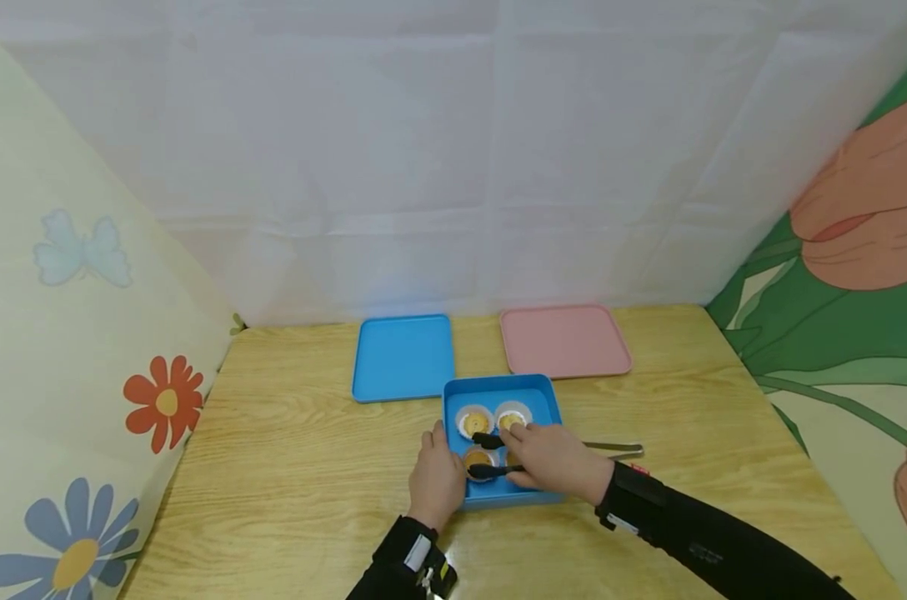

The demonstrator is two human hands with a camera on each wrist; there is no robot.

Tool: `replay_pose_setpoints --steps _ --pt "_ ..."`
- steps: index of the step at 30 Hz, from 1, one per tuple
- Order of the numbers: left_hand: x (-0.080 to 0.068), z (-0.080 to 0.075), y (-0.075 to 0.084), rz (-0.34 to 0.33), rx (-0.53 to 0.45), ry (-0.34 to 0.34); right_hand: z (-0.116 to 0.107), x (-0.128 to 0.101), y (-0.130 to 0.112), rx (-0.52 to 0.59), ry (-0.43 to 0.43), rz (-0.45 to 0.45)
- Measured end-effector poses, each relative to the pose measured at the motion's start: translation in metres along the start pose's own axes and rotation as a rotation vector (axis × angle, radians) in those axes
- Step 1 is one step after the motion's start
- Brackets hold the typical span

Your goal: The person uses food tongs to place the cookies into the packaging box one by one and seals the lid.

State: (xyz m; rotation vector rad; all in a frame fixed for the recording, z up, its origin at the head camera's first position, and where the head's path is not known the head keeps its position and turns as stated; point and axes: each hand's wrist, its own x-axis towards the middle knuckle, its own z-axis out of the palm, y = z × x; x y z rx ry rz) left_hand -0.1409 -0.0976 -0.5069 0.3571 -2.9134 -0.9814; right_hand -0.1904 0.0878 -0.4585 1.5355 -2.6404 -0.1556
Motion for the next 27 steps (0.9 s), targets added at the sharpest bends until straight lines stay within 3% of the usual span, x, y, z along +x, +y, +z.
replay_pose_setpoints --steps 15,21,27 --pt "-0.001 0.0 0.002 0.006 -0.001 0.008 0.0 -0.008 0.001 0.102 0.038 0.057" --pt "0.0 0.0 0.001 -0.012 -0.011 -0.003 -0.006 -0.015 0.006 0.165 0.087 0.145" --pt "0.0 0.0 0.001 -0.015 -0.011 -0.004 -0.009 -0.026 0.022 0.193 0.242 0.304"
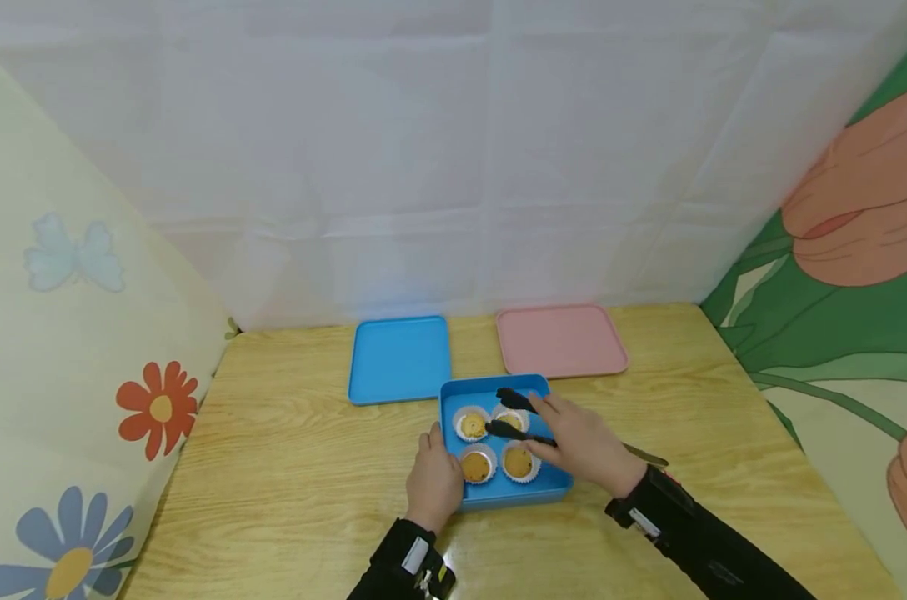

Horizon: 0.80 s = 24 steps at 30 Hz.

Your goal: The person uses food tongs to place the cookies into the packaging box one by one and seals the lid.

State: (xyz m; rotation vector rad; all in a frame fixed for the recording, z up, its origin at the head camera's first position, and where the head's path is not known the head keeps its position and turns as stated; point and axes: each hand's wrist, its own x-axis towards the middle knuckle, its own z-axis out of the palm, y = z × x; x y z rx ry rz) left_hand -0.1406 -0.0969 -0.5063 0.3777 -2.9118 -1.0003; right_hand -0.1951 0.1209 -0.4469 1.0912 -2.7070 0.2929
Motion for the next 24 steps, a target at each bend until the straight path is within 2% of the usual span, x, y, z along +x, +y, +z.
replay_pose_setpoints --steps 5,10,17,24 --pt "-0.001 0.001 0.0 0.018 0.012 0.016 -0.006 -0.009 0.025 -0.006 0.153 0.174" --pt "-0.001 0.001 0.0 0.028 0.021 0.021 -0.012 -0.024 0.057 -0.009 0.224 0.35" --pt "-0.001 0.002 -0.001 0.036 0.023 0.023 -0.017 -0.057 0.1 -0.009 0.216 0.603" --pt "0.0 0.001 -0.002 0.036 0.027 0.019 -0.02 -0.09 0.128 0.019 0.156 0.751"
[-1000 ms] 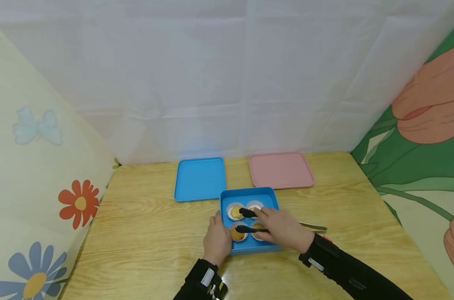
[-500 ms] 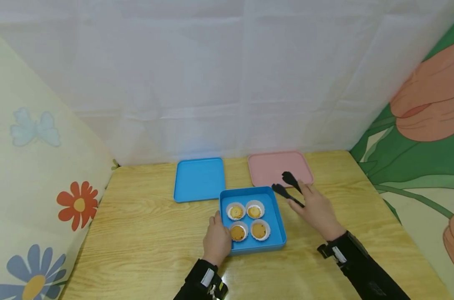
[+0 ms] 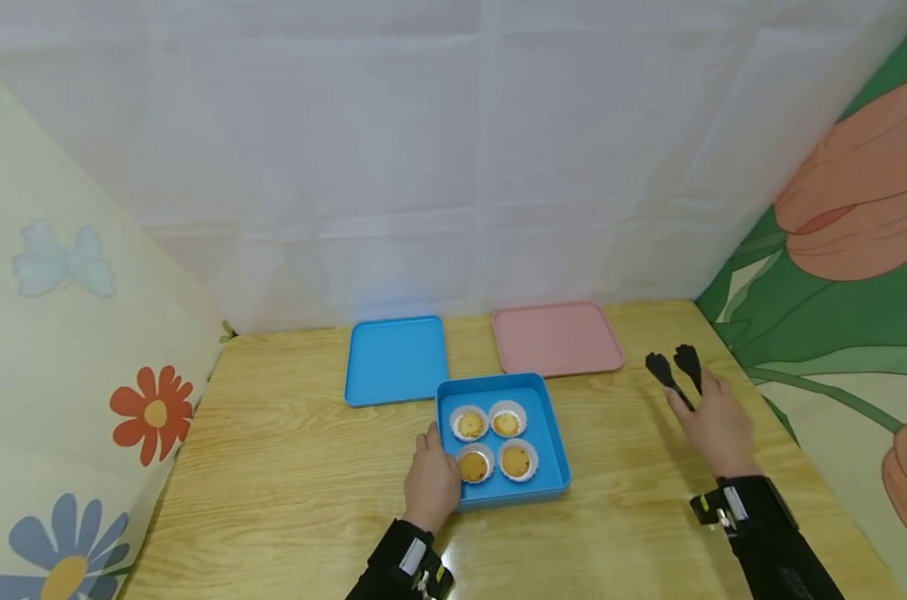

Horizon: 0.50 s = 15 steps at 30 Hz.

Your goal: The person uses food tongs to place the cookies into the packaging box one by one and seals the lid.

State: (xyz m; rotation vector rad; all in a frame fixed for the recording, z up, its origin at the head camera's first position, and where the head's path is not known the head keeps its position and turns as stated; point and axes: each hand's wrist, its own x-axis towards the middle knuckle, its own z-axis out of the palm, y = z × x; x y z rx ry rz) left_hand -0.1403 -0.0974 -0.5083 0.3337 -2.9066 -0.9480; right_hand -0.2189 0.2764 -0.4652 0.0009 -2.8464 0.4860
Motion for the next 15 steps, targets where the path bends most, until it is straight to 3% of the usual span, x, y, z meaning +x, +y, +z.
replay_pose_setpoints --steps 15 --pt "0.0 -0.001 0.001 -0.012 -0.004 -0.008 0.013 -0.016 0.06 -0.056 -0.09 0.074"
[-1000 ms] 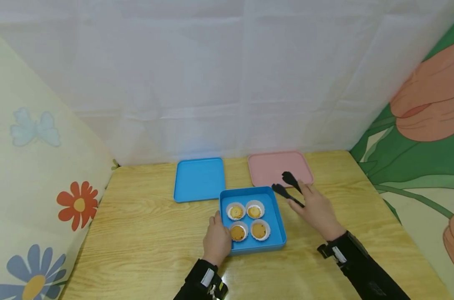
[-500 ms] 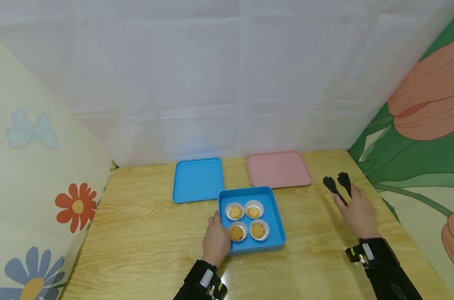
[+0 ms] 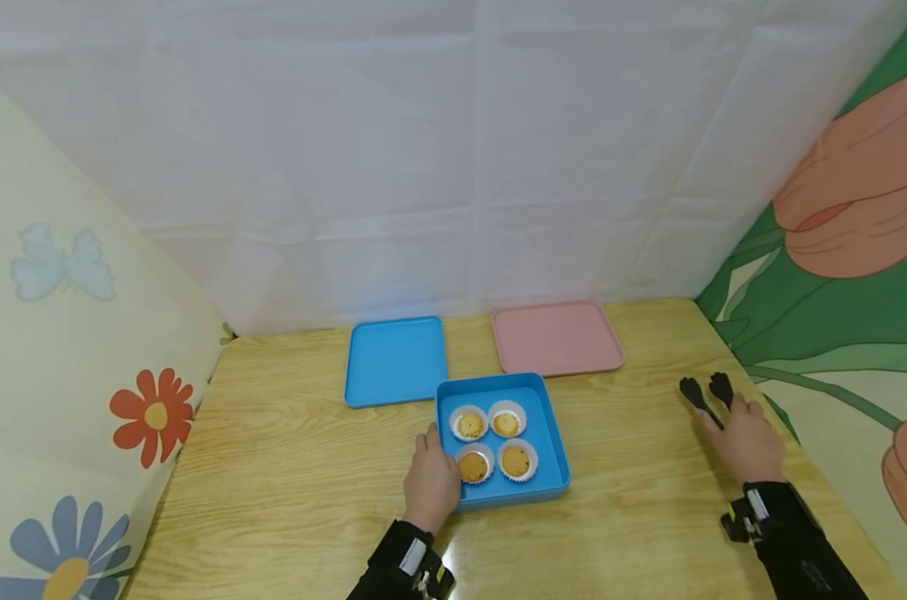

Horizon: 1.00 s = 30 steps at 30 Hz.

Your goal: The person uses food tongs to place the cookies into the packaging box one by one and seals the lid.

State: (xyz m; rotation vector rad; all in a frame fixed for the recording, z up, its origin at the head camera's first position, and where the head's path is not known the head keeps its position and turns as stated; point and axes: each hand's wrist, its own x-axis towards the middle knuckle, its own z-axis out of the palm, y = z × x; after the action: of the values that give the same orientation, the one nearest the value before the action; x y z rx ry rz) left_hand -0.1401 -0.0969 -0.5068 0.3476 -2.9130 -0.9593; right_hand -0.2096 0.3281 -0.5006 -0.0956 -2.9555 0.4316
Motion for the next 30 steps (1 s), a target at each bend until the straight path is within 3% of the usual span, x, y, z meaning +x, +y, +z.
replay_pose_setpoints --steps 11,30 --pt "-0.001 0.0 0.0 -0.011 -0.017 -0.012 0.012 -0.003 0.011 -0.009 -0.033 0.009" --pt "0.0 0.002 -0.001 -0.017 -0.015 0.005 0.023 -0.002 0.01 -0.048 0.101 -0.063"
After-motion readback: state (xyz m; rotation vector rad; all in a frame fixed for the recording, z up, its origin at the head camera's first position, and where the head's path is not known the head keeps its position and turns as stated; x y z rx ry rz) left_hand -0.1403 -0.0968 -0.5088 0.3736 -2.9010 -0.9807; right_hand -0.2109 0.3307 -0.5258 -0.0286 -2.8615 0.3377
